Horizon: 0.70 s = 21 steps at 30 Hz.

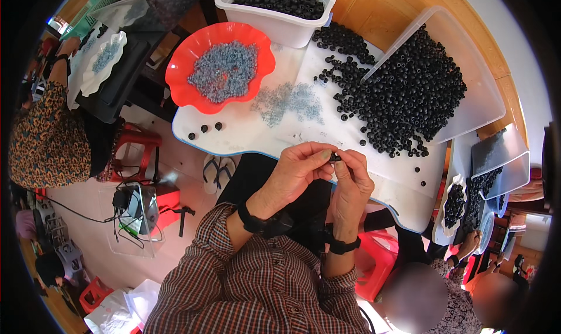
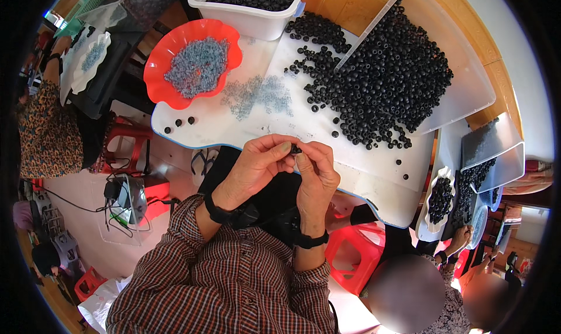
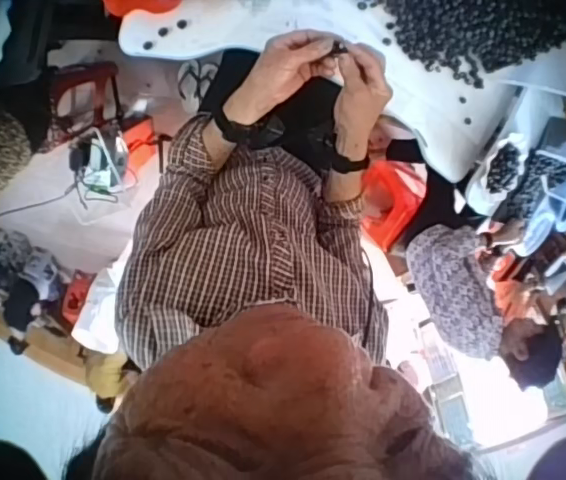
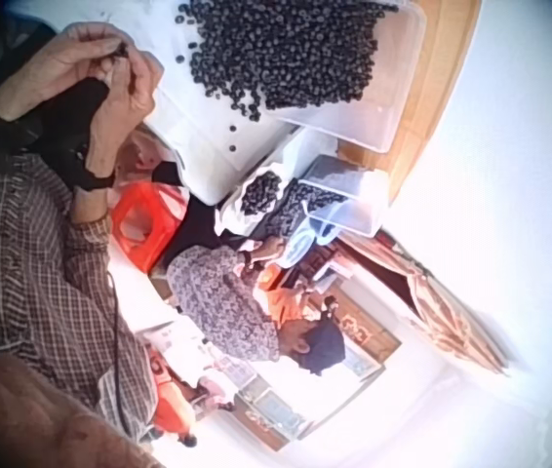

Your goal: Sorting and inspecting small black plastic components at a workstation.

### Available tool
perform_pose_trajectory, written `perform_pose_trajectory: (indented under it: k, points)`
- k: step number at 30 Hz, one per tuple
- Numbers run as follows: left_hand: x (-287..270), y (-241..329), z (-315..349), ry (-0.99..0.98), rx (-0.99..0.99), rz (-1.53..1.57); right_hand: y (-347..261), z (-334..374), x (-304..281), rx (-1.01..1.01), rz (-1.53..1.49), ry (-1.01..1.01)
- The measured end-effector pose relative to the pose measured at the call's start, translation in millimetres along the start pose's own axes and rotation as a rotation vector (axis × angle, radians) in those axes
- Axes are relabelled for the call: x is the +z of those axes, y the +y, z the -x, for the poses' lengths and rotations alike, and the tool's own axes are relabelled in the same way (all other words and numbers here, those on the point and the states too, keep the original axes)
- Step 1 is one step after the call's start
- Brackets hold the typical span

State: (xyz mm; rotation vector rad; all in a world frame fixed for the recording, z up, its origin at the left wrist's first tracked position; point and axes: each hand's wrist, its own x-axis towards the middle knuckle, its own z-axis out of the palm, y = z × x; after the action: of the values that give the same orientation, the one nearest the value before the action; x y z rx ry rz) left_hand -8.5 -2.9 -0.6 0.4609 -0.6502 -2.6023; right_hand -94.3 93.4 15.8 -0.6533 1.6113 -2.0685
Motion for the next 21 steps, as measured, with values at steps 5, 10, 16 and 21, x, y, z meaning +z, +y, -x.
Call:
perform_pose_trajectory:
  k: [5, 10, 16, 21]
  points:
    - [-1.1, -1.6, -1.7, 0.002, -0.003, 0.000, 1.8, -0.5, 0.3, -0.002, 0.015, 0.001]
    - [-0.5, -2.9, -2.1, 0.015, -0.005, -0.017, 4.2, -0.1, 0.1, -0.028, 0.103, 0.010]
    - [-1.5, -5.6, -2.1, 0.028, 0.020, -0.030, 3.9, 1.9, 1.2, -0.088, 0.221, 0.000]
    - [1.0, -4.1, -0.8, 0.041, 0.027, -0.068, 2.8, 3.0, 0.3, -0.092, 0.196, -0.007]
